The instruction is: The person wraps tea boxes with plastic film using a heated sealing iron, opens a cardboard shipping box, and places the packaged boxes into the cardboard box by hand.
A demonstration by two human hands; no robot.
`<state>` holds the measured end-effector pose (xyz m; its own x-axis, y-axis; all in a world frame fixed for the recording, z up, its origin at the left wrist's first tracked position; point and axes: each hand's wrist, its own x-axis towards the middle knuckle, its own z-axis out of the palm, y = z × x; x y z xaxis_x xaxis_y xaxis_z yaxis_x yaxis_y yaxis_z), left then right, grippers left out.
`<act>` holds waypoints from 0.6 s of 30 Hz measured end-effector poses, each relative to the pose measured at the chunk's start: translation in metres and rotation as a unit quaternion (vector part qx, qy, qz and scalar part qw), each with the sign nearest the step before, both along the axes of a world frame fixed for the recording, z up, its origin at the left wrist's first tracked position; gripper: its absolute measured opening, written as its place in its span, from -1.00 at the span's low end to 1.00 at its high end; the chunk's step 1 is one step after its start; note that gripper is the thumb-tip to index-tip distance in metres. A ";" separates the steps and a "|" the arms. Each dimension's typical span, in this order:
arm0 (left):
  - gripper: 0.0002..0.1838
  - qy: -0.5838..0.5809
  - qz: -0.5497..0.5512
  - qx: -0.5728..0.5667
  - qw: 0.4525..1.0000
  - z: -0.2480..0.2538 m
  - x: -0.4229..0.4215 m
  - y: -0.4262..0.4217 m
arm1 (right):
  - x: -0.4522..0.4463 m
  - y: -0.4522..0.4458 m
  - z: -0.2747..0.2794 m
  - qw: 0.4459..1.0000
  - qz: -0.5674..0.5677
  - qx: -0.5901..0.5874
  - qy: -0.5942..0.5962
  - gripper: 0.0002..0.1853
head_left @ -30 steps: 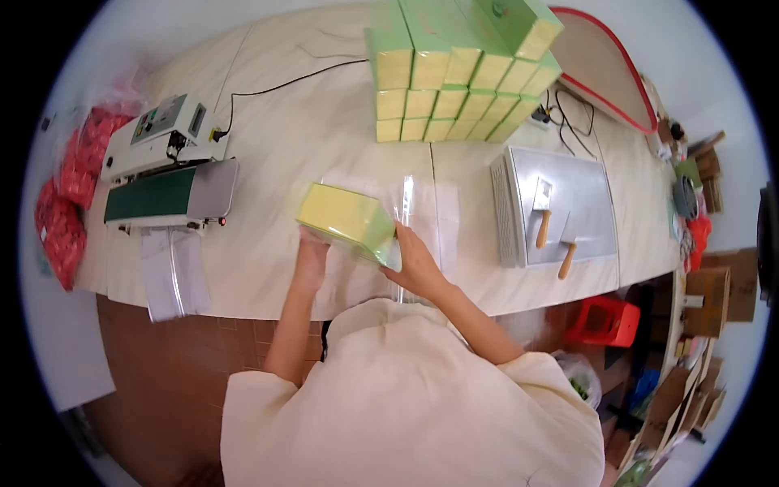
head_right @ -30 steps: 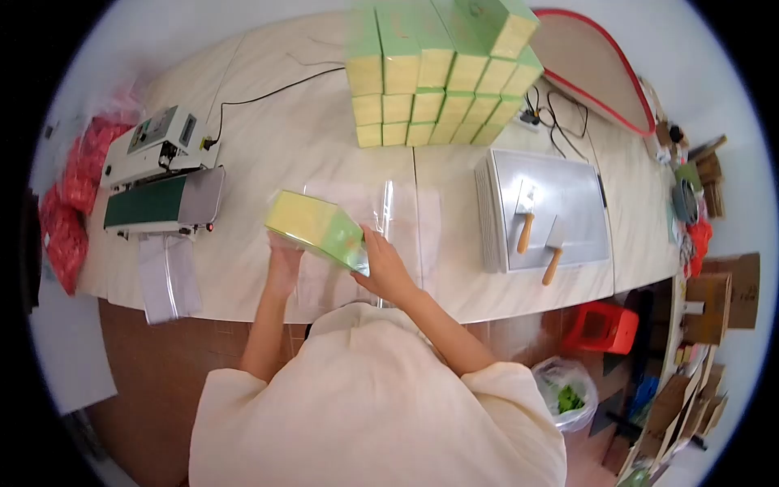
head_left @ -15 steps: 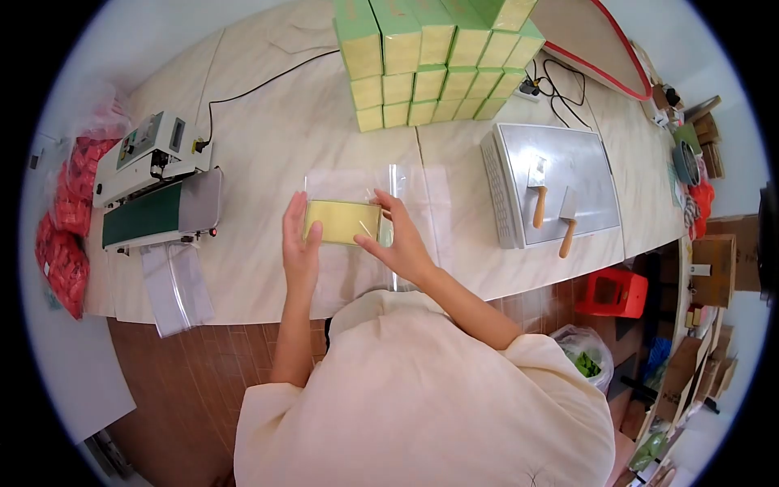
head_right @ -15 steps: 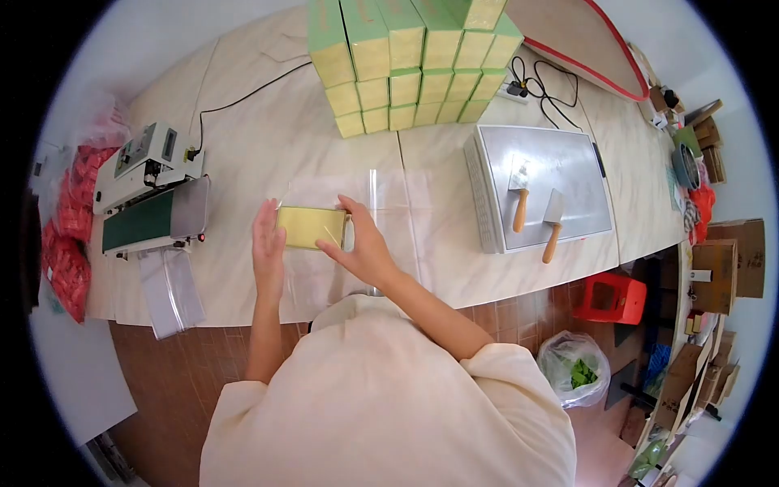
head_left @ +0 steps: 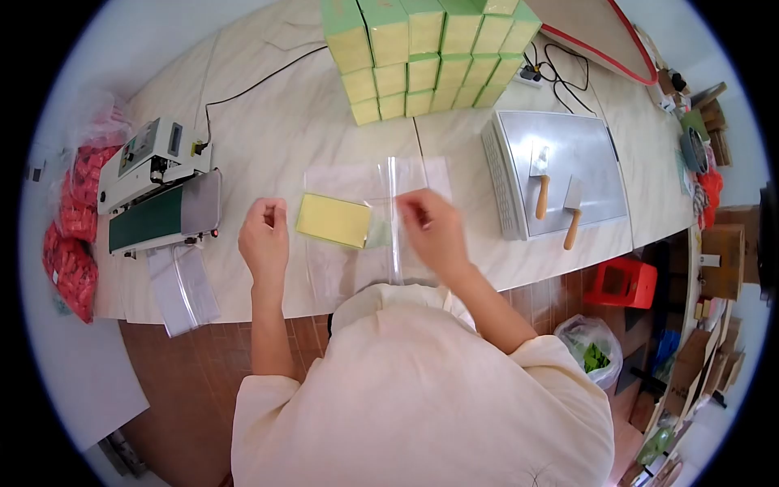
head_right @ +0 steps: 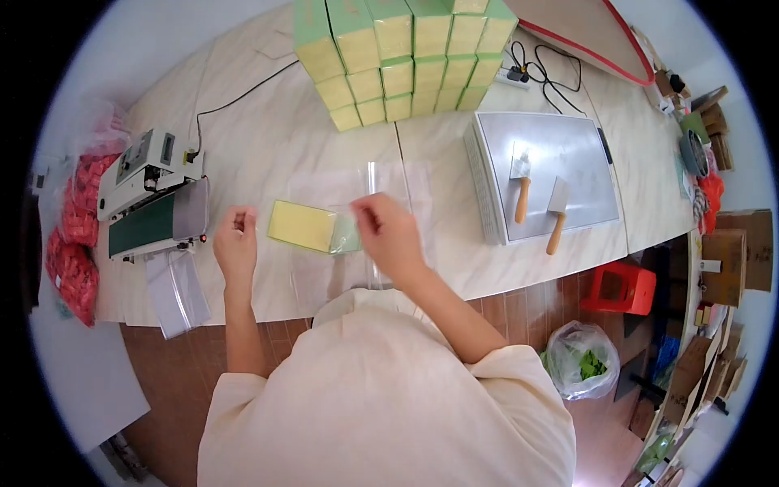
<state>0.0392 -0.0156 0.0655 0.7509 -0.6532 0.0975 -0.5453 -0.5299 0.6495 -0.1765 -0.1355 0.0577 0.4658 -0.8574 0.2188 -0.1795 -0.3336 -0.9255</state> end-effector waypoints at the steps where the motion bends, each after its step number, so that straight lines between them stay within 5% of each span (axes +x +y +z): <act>1: -0.91 -0.023 0.015 -0.040 0.999 0.007 -0.008 -0.004 | -0.014 -0.010 -0.003 0.999 -0.034 -0.004 0.008 -0.92; 3: -0.91 -0.044 0.020 -0.079 0.996 0.015 -0.013 -0.008 | -0.046 -0.035 -0.002 0.990 -0.130 -0.008 0.050 -0.91; 5: -0.91 -0.185 -0.154 -0.101 0.965 0.018 -0.016 -0.008 | -0.090 -0.065 -0.019 0.963 -0.239 -0.090 0.090 -0.91; 8: -0.88 -0.232 -0.266 -0.060 0.934 0.027 -0.029 -0.016 | -0.158 -0.091 -0.031 0.878 -0.375 -0.147 0.257 -0.85; 14: -0.78 -0.135 -0.341 0.140 0.920 0.039 -0.032 -0.003 | -0.251 -0.106 -0.083 0.751 -0.447 -0.087 0.478 -0.62; 18: -0.82 -0.161 -0.429 0.070 0.886 0.024 -0.036 -0.003 | -0.256 -0.105 -0.099 0.728 -0.448 -0.013 0.518 -0.58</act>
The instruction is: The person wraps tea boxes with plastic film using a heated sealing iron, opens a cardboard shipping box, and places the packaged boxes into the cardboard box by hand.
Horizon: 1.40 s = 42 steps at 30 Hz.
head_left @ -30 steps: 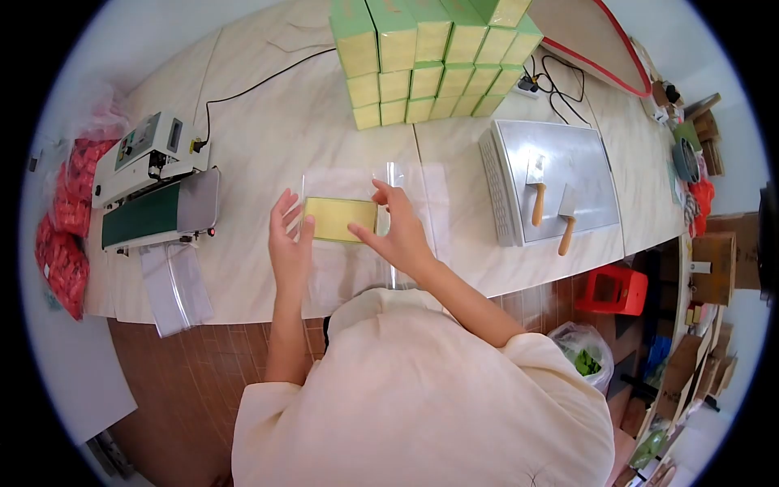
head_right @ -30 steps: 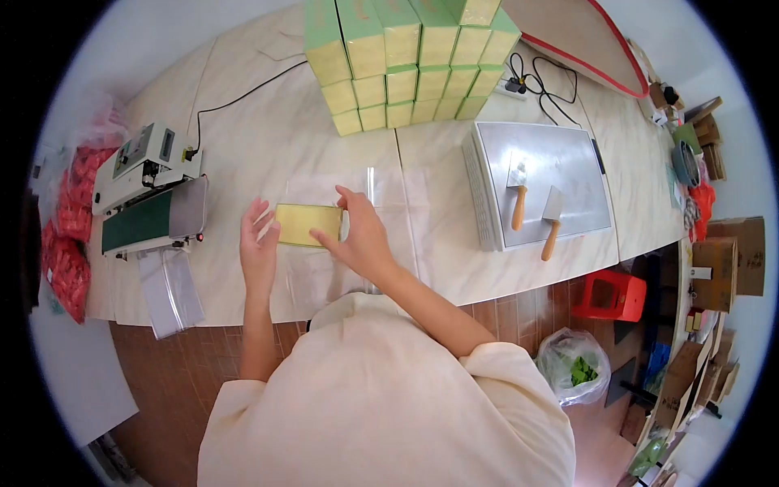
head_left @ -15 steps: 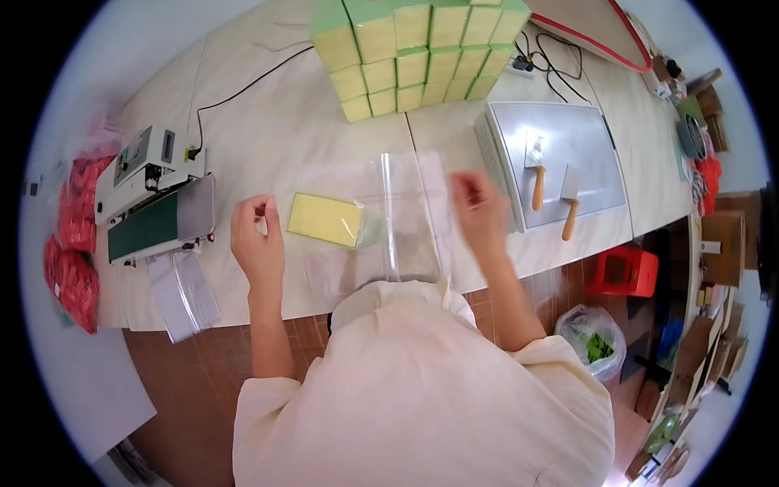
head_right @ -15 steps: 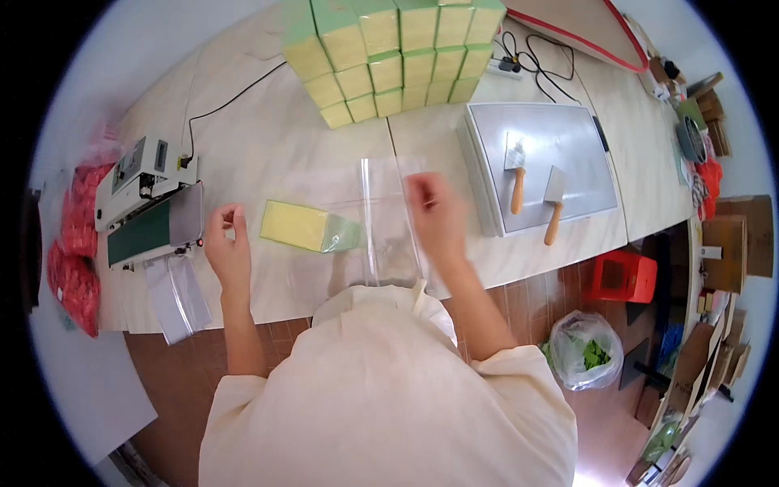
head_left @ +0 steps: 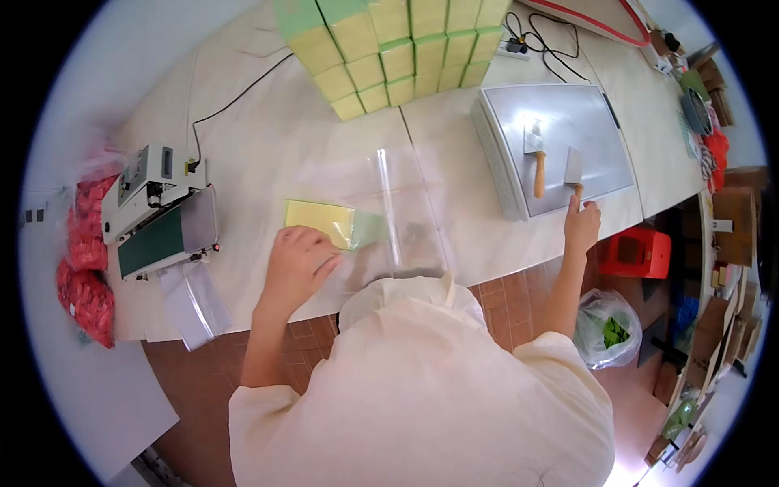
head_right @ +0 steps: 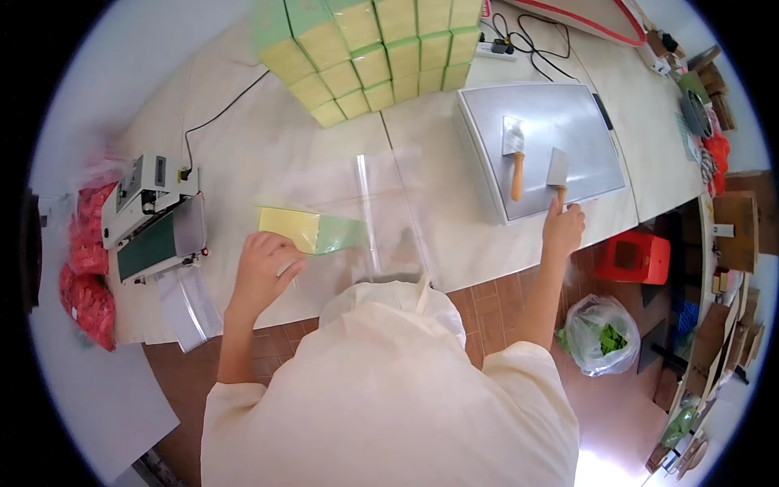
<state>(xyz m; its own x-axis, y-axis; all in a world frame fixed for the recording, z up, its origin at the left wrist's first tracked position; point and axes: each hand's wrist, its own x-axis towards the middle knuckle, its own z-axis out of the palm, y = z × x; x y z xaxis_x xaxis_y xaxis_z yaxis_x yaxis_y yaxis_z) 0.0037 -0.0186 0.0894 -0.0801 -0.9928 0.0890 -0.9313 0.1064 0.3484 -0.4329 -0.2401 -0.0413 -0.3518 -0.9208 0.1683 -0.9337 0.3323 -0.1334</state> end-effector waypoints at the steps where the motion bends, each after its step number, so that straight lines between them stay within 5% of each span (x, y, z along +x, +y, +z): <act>1: -0.84 0.006 -0.023 -0.024 0.999 -0.005 0.000 0.000 | 0.001 -0.001 -0.004 1.000 0.000 0.018 0.000 -0.59; 6: -0.90 0.032 -0.048 -0.083 0.995 0.001 -0.003 -0.003 | 0.001 -0.010 -0.021 1.000 0.002 0.015 -0.012 -0.65; 12: -0.91 0.134 0.138 -0.111 0.975 0.007 -0.008 -0.017 | -0.002 -0.020 -0.030 0.996 -0.026 0.010 -0.087 -0.72; 18: -0.86 -0.016 0.028 -0.108 0.994 0.017 -0.009 -0.055 | 0.016 0.004 0.001 0.970 0.038 -0.146 -0.191 -0.70; 24: -0.89 -0.046 -0.105 -0.075 0.991 0.009 0.007 -0.070 | 0.072 0.049 0.047 0.874 0.253 -0.031 -0.414 -0.78; 27: -0.92 -0.055 -0.072 -0.108 0.990 0.012 0.008 -0.065 | 0.101 0.071 0.080 0.815 0.368 0.108 -0.434 -0.80; 30: -0.94 -0.028 0.077 -0.138 0.987 0.014 0.005 -0.050 | 0.125 0.081 0.103 0.775 0.466 0.134 -0.406 -0.79; 32: -0.87 0.096 0.246 -0.066 0.962 0.022 -0.002 -0.036 | 0.134 0.084 0.107 0.760 0.493 0.136 -0.401 -0.81; 35: -0.81 0.073 0.245 0.026 0.966 0.015 -0.016 -0.027 | 0.143 0.085 0.104 0.743 0.530 0.139 -0.385 -0.83; 42: -0.82 0.043 0.236 -0.026 0.971 -0.004 -0.045 -0.040 | 0.152 0.092 0.103 0.733 0.553 0.099 -0.384 -0.82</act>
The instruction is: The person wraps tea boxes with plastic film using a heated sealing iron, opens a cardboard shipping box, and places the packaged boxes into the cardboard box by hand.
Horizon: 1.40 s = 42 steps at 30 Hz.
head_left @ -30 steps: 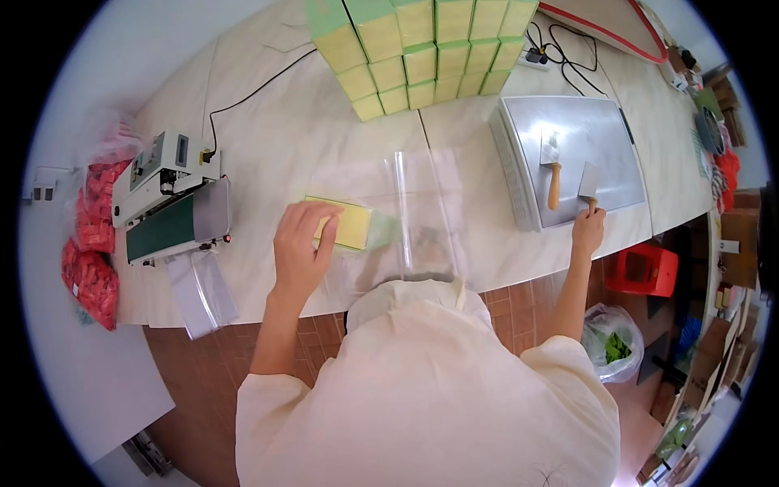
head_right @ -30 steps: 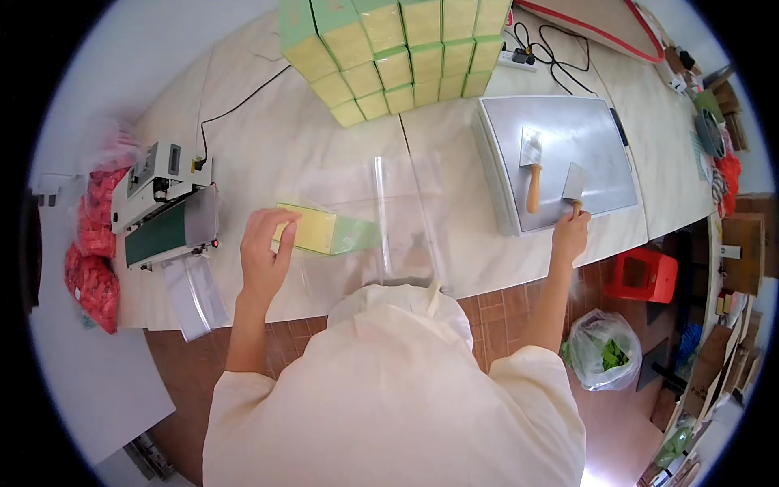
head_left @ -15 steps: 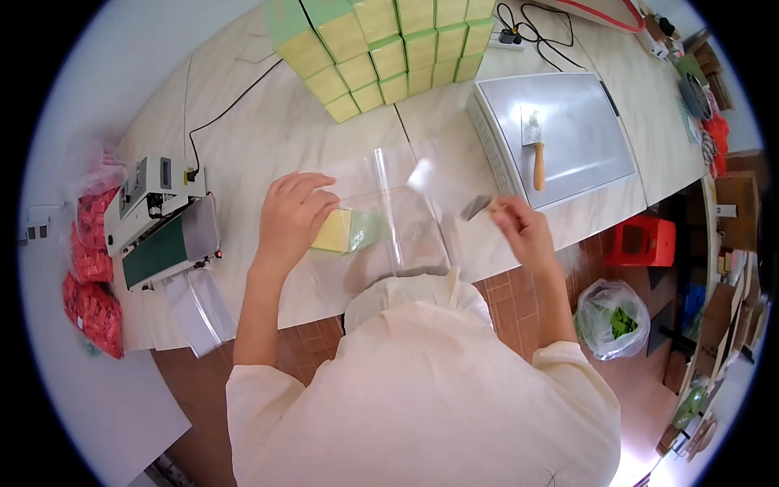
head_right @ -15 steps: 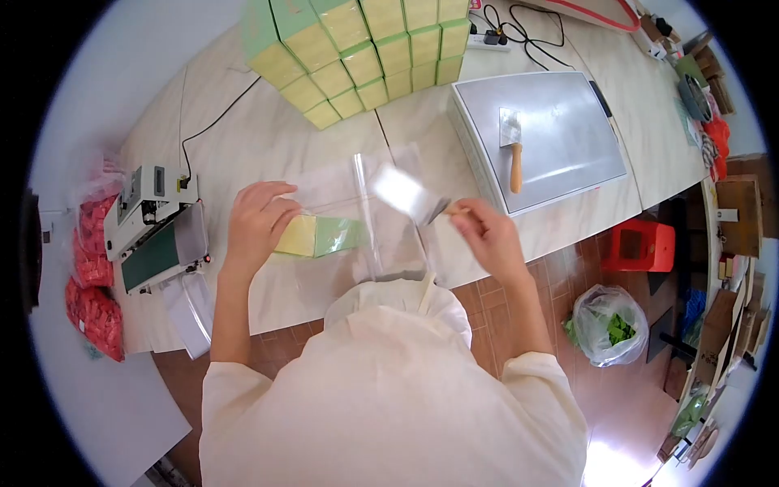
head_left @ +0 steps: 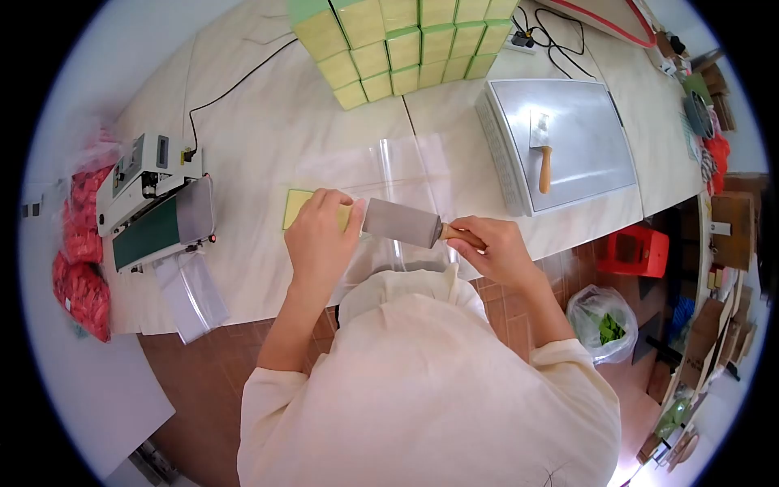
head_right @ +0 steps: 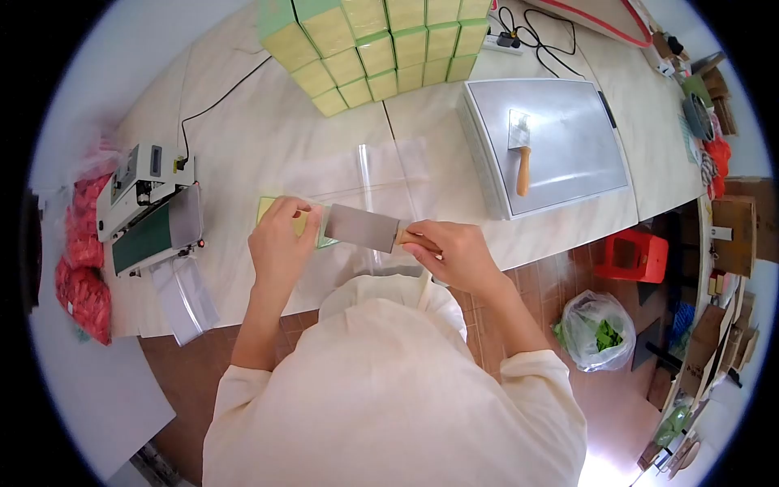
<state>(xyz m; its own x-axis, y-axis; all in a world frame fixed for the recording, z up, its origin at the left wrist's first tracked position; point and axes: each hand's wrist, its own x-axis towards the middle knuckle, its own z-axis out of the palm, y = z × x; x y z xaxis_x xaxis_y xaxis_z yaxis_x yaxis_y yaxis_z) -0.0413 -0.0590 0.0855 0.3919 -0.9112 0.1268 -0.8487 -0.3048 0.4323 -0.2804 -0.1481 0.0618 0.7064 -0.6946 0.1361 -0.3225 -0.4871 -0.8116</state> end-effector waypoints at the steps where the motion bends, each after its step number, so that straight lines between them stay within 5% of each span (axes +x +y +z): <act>1: -0.84 0.003 0.012 0.011 1.000 0.000 0.001 -0.002 | 0.000 0.001 0.001 1.000 0.002 0.000 0.000 -0.82; 21: -0.93 -0.011 0.039 -0.049 0.998 0.003 0.033 0.010 | 0.031 0.011 0.012 0.993 0.054 -0.101 0.029 -0.92; 26: -0.77 -0.008 -0.211 -0.017 0.977 0.005 0.044 0.032 | 0.049 0.019 0.010 0.991 0.060 -0.118 0.037 -0.92; 30: -0.76 -0.041 -0.232 0.043 0.971 0.003 0.050 0.039 | 0.060 0.019 0.007 0.986 0.073 -0.143 0.050 -0.93; 35: -0.85 -0.046 -0.219 -0.072 0.972 0.001 0.069 0.040 | 0.064 0.017 0.006 0.981 0.087 -0.164 0.050 -0.93; 42: -0.88 -0.055 -0.203 -0.076 0.975 -0.003 0.069 0.026 | 0.061 0.022 0.006 0.967 0.099 -0.218 0.087 -0.83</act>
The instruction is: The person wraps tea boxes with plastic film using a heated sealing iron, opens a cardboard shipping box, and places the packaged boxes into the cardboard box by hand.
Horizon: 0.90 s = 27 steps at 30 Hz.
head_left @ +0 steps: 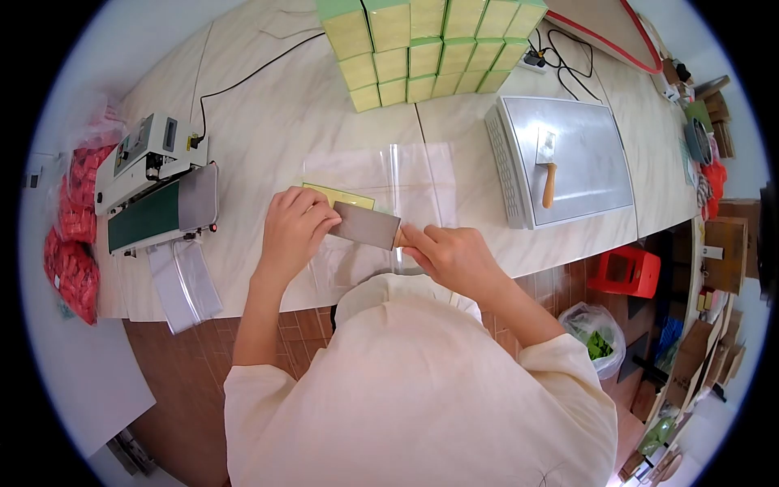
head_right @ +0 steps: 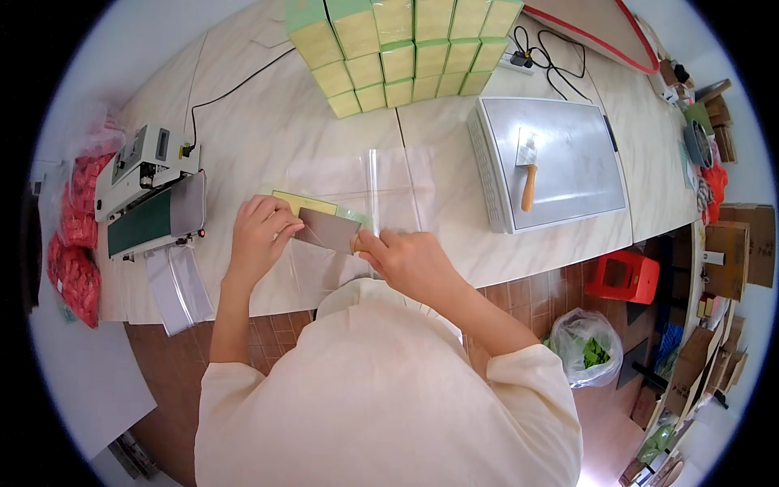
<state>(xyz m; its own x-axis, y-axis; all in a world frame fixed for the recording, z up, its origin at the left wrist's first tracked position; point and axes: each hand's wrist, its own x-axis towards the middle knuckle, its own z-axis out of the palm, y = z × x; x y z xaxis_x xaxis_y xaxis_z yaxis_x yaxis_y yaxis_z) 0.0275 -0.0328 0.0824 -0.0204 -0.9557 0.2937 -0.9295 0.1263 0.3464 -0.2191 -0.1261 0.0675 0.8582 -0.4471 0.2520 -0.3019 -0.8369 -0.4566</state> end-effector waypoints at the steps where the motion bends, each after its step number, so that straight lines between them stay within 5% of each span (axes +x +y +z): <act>1: -0.88 -0.001 0.004 -0.001 1.000 -0.001 0.000 -0.001 | -0.001 0.002 0.000 1.000 -0.001 -0.015 0.009 -0.80; 19: -0.89 -0.052 0.017 -0.006 0.998 -0.012 0.000 -0.010 | -0.032 0.016 0.017 0.992 -0.017 0.100 -0.074 -0.77; 27: -0.86 -0.017 0.061 -0.006 0.998 -0.017 0.000 -0.009 | -0.013 0.013 0.001 0.999 -0.011 0.048 -0.023 -0.79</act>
<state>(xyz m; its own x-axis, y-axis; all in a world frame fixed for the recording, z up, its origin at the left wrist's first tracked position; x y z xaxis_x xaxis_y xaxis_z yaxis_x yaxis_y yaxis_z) 0.0274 -0.0421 0.0657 0.0852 -0.9484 0.3056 -0.9497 0.0155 0.3127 -0.2323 -0.1127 0.0680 0.8366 -0.4896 0.2456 -0.2964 -0.7817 -0.5487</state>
